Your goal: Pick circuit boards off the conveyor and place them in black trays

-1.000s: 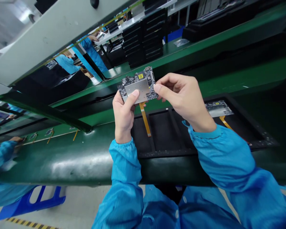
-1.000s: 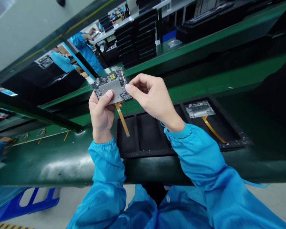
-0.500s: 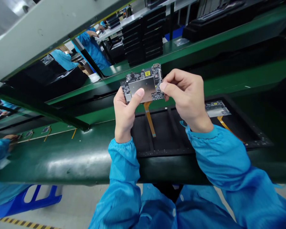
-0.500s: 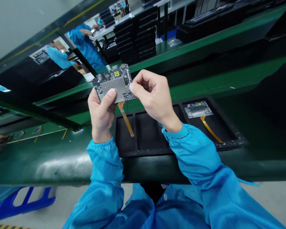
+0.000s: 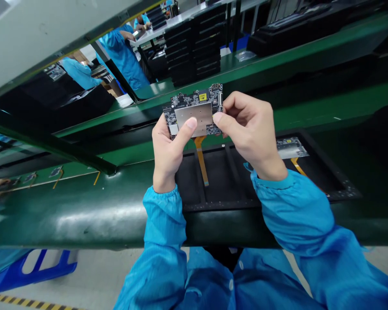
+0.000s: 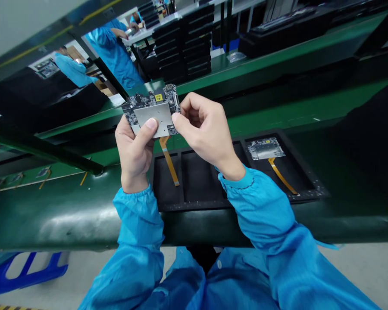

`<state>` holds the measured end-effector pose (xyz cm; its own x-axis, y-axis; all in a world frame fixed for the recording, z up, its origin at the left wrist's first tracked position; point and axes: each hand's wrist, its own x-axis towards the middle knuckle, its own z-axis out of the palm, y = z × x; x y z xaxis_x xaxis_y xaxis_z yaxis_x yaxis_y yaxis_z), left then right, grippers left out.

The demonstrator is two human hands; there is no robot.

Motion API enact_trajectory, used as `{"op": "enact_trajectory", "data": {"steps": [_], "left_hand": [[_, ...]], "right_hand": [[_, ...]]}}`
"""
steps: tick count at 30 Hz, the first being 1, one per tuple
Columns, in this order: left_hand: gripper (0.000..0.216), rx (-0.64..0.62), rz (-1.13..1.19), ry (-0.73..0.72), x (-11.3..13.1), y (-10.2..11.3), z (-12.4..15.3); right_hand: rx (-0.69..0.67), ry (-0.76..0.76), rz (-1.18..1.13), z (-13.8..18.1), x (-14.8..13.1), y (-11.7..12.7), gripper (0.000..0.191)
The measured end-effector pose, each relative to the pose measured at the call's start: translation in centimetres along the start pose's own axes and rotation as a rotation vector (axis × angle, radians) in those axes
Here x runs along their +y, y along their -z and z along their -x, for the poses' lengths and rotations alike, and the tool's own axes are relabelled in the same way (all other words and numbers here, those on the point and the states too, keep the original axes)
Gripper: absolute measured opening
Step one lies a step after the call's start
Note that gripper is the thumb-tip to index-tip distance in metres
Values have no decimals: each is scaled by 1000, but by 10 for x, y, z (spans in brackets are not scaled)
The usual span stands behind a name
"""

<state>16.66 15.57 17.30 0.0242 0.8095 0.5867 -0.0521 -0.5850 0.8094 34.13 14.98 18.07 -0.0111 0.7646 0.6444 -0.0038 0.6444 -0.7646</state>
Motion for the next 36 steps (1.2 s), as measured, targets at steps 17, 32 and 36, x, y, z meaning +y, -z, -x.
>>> {"op": "enact_trajectory", "data": {"steps": [17, 32, 36], "left_hand": [[44, -14, -90, -57, -2, -1, 0], [41, 32, -40, -18, 2, -2, 1], [44, 52, -23, -21, 0, -1, 0]], "right_hand": [[1, -6, 8, 1, -1, 1, 33], [-10, -32, 46, 1, 1, 3, 29], [-17, -7, 14, 0, 1, 2, 25]]}}
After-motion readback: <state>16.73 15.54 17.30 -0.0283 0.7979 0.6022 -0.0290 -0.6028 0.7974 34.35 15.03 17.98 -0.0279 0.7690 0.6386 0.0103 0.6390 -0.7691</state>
